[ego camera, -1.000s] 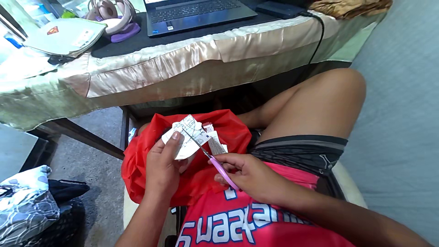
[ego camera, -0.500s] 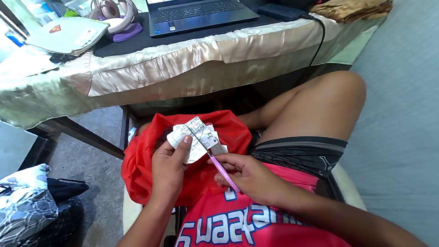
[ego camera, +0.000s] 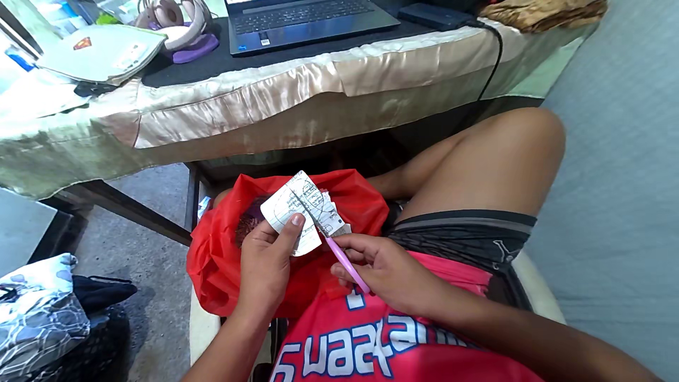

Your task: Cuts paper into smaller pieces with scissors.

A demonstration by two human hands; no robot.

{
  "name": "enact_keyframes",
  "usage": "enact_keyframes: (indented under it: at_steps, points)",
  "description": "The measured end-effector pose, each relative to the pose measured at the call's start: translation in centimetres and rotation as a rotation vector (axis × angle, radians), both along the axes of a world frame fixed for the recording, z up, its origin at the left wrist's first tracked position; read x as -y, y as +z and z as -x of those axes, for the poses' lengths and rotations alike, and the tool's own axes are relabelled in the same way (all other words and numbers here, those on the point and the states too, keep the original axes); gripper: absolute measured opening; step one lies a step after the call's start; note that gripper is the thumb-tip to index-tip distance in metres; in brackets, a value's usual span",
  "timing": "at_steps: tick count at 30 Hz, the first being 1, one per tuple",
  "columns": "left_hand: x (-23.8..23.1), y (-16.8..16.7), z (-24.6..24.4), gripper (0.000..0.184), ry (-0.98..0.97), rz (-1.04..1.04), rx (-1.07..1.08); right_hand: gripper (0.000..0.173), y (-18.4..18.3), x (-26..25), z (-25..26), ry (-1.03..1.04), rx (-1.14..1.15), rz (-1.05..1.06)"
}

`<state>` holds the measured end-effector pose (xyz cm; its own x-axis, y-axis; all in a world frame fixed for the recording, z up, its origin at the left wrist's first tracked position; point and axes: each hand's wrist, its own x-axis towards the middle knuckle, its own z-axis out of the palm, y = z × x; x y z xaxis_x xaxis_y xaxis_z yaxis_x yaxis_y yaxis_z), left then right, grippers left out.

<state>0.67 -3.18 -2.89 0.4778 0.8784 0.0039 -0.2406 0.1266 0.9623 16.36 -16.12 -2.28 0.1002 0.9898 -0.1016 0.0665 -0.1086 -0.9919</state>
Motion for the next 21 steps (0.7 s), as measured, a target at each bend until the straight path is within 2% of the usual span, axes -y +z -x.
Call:
enact_keyframes:
  at_steps: [5, 11, 21]
  points:
    - [-0.5, -0.16, 0.16, 0.018, -0.022, 0.002, 0.065, 0.034, -0.16, 0.07, -0.01, 0.0, 0.023, -0.003]
    - [-0.57, 0.49, -0.18, 0.014, 0.055, -0.003, 0.081, 0.035, 0.04, 0.23, 0.03, 0.035, 0.053, 0.01]
    - [0.09, -0.01, -0.46, 0.013, -0.001, -0.03, 0.058, 0.033, 0.36, 0.41, 0.11, 0.017, 0.028, 0.019]
